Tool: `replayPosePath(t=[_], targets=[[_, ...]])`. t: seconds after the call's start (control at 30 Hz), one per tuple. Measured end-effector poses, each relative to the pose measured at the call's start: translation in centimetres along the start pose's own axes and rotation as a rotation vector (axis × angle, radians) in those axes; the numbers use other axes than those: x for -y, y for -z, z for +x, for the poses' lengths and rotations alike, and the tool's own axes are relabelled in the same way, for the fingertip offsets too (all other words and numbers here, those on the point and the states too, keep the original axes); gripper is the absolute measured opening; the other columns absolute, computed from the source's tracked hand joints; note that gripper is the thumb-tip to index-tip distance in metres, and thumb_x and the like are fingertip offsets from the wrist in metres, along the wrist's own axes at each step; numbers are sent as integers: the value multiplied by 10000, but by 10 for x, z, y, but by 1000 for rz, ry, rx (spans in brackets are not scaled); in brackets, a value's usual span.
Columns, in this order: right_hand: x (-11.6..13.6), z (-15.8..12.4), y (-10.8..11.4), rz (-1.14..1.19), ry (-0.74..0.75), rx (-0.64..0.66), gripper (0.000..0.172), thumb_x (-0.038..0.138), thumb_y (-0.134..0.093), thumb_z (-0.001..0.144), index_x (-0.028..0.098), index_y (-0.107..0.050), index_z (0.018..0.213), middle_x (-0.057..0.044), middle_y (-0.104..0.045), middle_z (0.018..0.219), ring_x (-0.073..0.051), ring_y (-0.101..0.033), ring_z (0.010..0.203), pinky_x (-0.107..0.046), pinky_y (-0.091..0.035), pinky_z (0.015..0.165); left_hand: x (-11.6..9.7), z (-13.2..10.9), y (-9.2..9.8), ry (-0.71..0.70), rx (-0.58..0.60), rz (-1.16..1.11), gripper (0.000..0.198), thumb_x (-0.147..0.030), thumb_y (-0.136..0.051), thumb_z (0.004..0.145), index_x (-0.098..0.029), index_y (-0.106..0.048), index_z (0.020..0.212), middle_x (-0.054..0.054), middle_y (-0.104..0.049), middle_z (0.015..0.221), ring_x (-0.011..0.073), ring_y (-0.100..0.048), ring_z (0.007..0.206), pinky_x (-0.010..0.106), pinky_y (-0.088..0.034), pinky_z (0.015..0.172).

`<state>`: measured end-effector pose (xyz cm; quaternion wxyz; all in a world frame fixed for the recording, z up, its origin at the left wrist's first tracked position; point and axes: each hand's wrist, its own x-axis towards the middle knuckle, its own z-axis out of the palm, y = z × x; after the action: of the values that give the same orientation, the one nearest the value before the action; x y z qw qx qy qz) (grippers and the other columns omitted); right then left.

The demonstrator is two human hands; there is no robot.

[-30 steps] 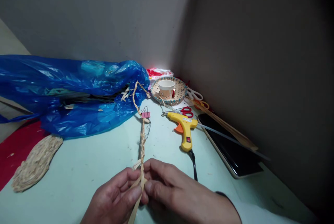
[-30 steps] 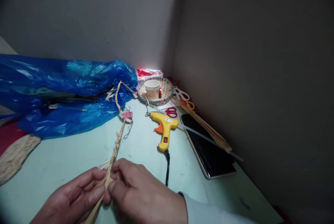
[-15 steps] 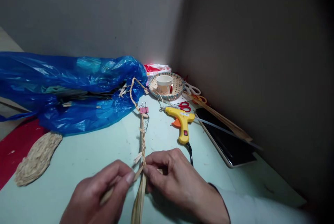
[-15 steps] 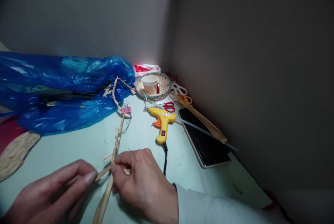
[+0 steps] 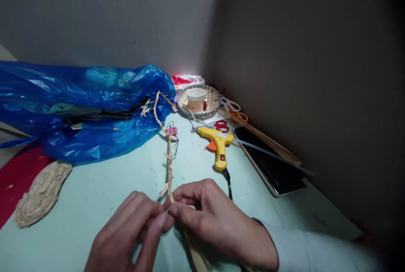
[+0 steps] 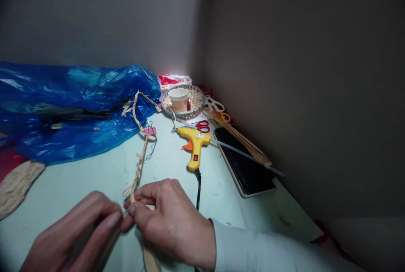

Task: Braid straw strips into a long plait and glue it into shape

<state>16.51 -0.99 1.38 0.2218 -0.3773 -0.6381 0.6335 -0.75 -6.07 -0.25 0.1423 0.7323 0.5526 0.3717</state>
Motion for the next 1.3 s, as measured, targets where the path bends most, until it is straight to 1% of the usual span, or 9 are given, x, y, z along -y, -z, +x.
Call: replayPosePath(t=[0.13, 0.23, 0.3, 0.5, 0.8, 0.97, 1.03, 1.17, 1.3], targets=[[5, -6, -1, -126, 49, -52, 239, 210, -479, 924, 151, -659, 778, 14, -616, 677, -90, -489, 595, -202, -342, 561, -11, 11, -1, 586, 122, -560, 209, -435, -627, 838, -250, -554, 773, -21, -613, 665, 163, -576, 648, 236, -450, 612], [6, -7, -1, -177, 73, -75, 179, 196, -482, 919, 167, -625, 814, 9, -646, 693, -104, -540, 632, -201, -372, 601, -13, 13, -6, 803, 239, -915, 285, -495, -661, 803, -255, -511, 833, -57, -545, 618, 121, -504, 546, 206, -392, 499], [5, -7, 1, -210, 81, -84, 139, 179, -482, 910, 175, -612, 858, 2, -661, 731, -114, -554, 662, -202, -376, 604, -13, 14, -6, 879, 259, -955, 319, -505, -692, 778, -248, -520, 856, -65, -520, 626, 86, -444, 522, 172, -316, 466], [12, -10, 10, -336, 118, 28, 104, 225, -454, 940, 175, -546, 932, -19, -659, 815, -137, -578, 744, -219, -404, 663, -7, 15, -5, 874, 347, -873, 310, -471, -705, 776, -204, -548, 762, -57, -541, 579, 47, -232, 445, 196, -137, 423], [14, -22, 2, -797, 77, -79, 221, 391, -397, 946, 229, -537, 892, -34, -582, 680, -145, -460, 546, -225, -195, 401, -3, 12, -4, 769, 260, -690, 266, -428, -714, 755, -181, -670, 667, -16, -582, 596, 145, -524, 635, 231, -437, 615], [7, -21, -16, -1001, 61, -181, 183, 408, -487, 897, 281, -611, 940, -25, -577, 568, -144, -390, 402, -222, -52, 320, -3, 10, -2, 888, 300, -713, 275, -438, -728, 747, -171, -717, 810, -58, -495, 394, 63, -357, 384, 180, -274, 429], [4, -18, -19, -1059, 151, -130, 125, 331, -518, 887, 277, -618, 940, -18, -623, 587, -150, -436, 405, -228, -87, 328, -3, 8, -2, 915, 335, -765, 364, -504, -688, 770, -161, -724, 885, -53, -477, 368, 56, -338, 363, 174, -207, 416], [7, -14, -12, -1060, 403, 99, 247, 272, -425, 967, 193, -646, 891, -44, -718, 765, -151, -533, 473, -281, -263, 406, -4, 8, -2, 965, 290, -833, 407, -534, -752, 691, -171, -730, 874, -33, -554, 482, 75, -425, 399, 181, -275, 420], [17, -13, 6, -733, 320, -192, 269, 379, -494, 958, 188, -669, 884, -48, -703, 798, -187, -632, 751, -305, -436, 694, -6, 7, -2, 891, 290, -807, 307, -479, -717, 761, -177, -722, 816, -68, -465, 376, 68, -348, 383, 189, -298, 453]])
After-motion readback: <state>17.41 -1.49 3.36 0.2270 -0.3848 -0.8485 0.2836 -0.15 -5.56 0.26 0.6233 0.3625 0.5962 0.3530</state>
